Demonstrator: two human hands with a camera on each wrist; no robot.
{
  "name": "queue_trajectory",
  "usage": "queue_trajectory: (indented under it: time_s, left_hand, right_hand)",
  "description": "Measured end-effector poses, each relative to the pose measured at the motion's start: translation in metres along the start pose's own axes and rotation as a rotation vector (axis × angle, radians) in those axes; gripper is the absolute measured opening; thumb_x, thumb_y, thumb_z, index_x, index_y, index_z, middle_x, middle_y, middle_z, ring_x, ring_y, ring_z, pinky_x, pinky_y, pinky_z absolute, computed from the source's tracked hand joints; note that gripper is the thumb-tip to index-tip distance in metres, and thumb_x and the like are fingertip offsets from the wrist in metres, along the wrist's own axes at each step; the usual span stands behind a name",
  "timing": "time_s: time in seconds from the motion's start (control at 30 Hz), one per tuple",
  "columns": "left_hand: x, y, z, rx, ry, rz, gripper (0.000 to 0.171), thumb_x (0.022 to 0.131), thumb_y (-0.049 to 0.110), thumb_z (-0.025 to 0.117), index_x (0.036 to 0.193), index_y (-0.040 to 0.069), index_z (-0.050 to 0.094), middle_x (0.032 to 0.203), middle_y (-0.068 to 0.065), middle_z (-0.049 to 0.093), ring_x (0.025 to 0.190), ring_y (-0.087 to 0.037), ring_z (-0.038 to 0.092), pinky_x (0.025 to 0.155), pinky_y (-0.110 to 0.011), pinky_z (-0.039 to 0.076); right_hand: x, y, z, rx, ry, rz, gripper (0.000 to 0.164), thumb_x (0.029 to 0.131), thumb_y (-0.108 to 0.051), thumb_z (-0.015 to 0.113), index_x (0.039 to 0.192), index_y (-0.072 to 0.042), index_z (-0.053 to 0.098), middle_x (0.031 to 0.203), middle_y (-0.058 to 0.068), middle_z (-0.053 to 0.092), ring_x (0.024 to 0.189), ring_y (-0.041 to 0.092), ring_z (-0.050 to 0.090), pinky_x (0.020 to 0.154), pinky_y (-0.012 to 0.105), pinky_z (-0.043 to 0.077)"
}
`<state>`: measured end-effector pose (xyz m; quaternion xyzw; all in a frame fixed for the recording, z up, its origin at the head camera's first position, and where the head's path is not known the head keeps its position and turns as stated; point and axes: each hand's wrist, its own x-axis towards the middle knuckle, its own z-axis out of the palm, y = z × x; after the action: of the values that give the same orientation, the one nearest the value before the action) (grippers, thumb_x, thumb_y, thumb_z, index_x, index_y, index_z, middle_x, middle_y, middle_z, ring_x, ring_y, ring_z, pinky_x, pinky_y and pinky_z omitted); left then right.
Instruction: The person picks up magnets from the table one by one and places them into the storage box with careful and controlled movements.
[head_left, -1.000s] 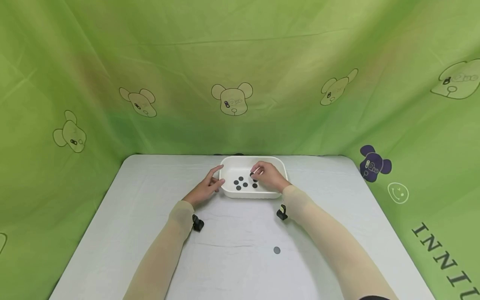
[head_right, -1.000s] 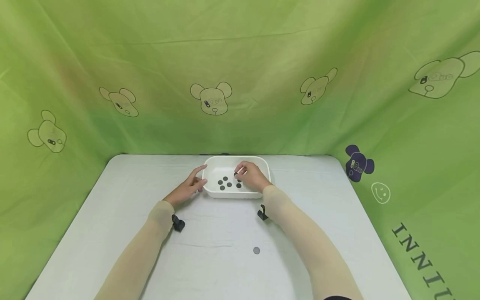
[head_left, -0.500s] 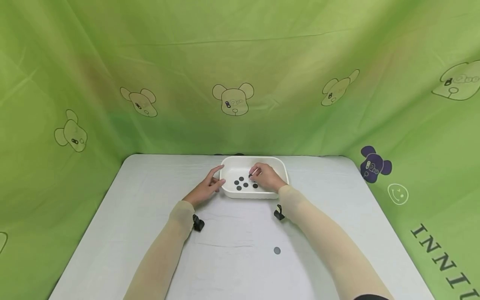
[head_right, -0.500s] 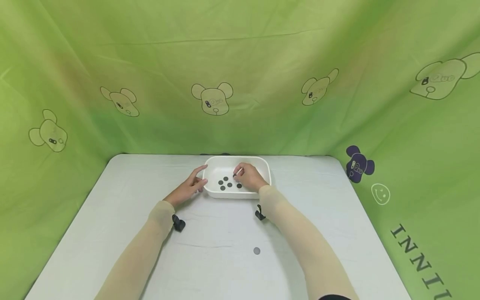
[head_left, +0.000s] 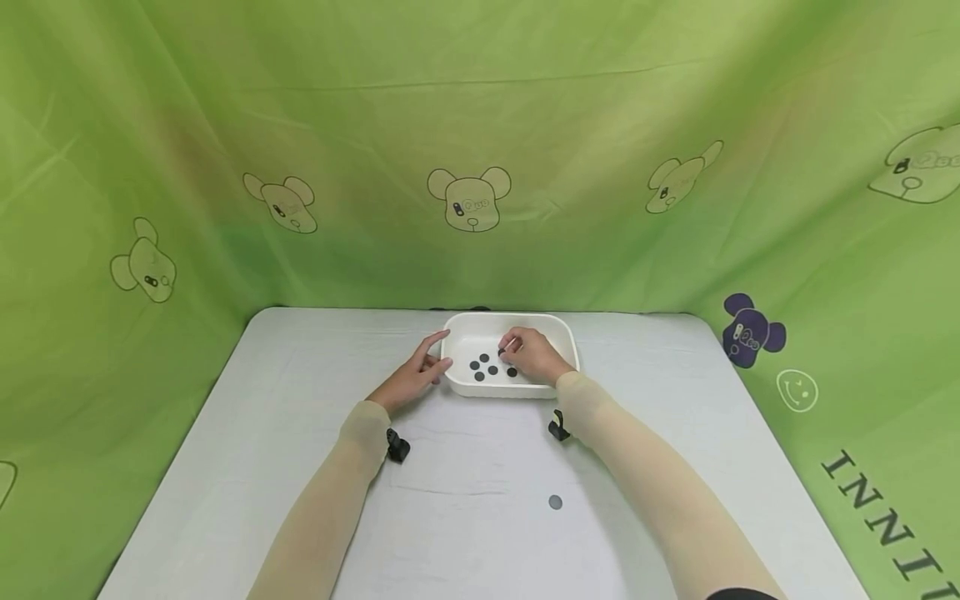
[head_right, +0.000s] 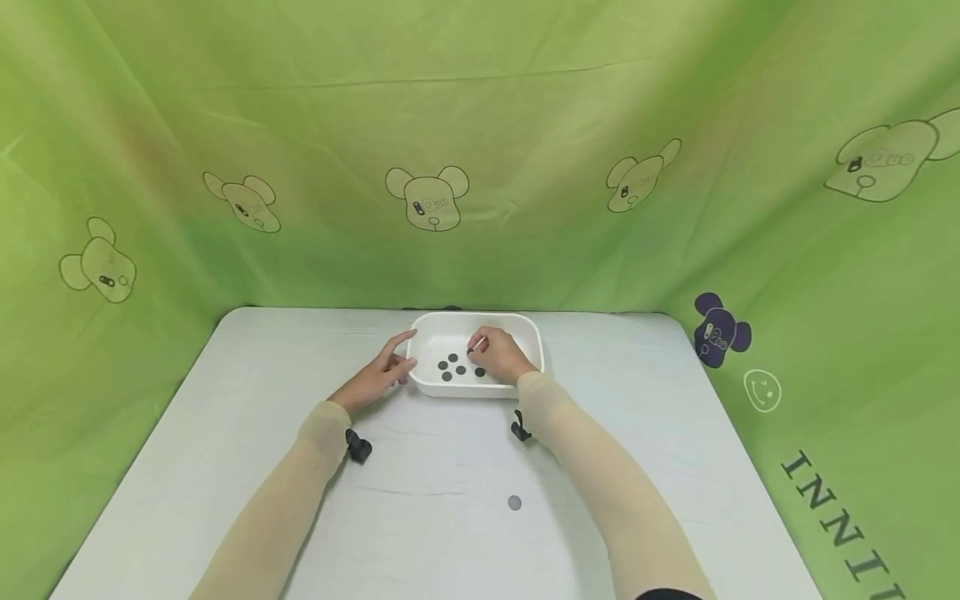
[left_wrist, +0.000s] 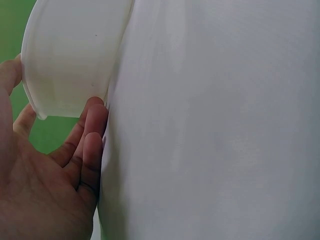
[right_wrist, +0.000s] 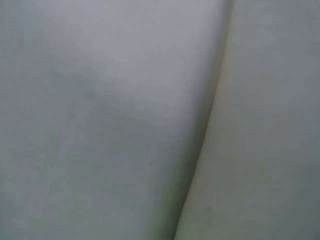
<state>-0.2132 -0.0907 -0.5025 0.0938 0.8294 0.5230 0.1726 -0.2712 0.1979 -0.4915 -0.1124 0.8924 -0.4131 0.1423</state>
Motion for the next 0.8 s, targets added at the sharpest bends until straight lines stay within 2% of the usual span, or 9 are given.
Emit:
queue_trajectory:
  time_s: [0.8]
  left_hand:
    - [0.0002,0.0003,0.0,0.005,-0.005,0.007,0.067,0.111,0.049,0.056,0.169,0.045,0.022,0.122,-0.013,0.067,0.103,-0.024,0.066,0.106,-0.055,0.046]
  right_hand:
    - [-0.0022,-0.0013,0.0018,-0.014,0.021,-0.026,0.015,0.098,-0.008,0.076,0.112,-0.004,0.071,0.097,0.009,0.071,0.085,0.019,0.063,0.081,0.033,0.05]
